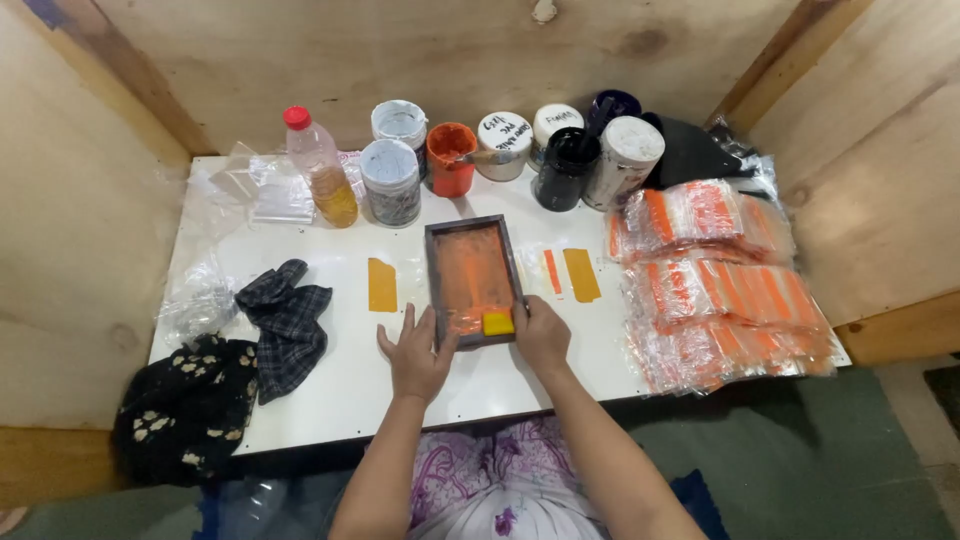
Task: The person uses a yellow sponge to spread orange paint evenly across a rectangular screen. They then use a dark cloth to wipe the paint from several small rectangular plastic pieces laid out on the table.
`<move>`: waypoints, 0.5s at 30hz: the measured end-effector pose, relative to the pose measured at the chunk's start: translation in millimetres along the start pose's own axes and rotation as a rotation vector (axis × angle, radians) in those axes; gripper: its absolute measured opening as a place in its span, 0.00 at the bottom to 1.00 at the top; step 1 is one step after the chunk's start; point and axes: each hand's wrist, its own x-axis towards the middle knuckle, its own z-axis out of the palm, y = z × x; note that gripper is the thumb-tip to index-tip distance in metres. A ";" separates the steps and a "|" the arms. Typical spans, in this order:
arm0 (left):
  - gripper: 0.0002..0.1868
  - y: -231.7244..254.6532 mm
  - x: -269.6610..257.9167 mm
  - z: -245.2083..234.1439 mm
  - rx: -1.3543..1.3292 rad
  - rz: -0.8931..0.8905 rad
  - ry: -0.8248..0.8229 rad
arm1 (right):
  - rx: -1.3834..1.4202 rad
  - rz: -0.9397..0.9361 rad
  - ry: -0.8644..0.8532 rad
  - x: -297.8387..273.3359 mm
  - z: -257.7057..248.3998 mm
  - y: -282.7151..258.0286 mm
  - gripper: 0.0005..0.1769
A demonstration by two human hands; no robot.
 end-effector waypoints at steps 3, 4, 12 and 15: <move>0.39 1.3 -8.3 -12.4 0.029 -0.043 0.049 | -0.006 -0.033 0.019 -8.0 9.8 -14.9 0.17; 0.39 0.2 -9.0 -20.1 0.028 -0.036 0.048 | -0.006 -0.030 0.025 -7.9 12.0 -21.8 0.17; 0.46 4.3 -18.6 -39.9 -0.038 -0.174 -0.045 | 0.092 -0.044 -0.075 -15.1 3.2 -50.0 0.19; 0.46 16.0 -7.1 -27.9 -0.052 -0.142 -0.063 | 0.033 -0.020 -0.054 -8.5 -4.8 -35.1 0.20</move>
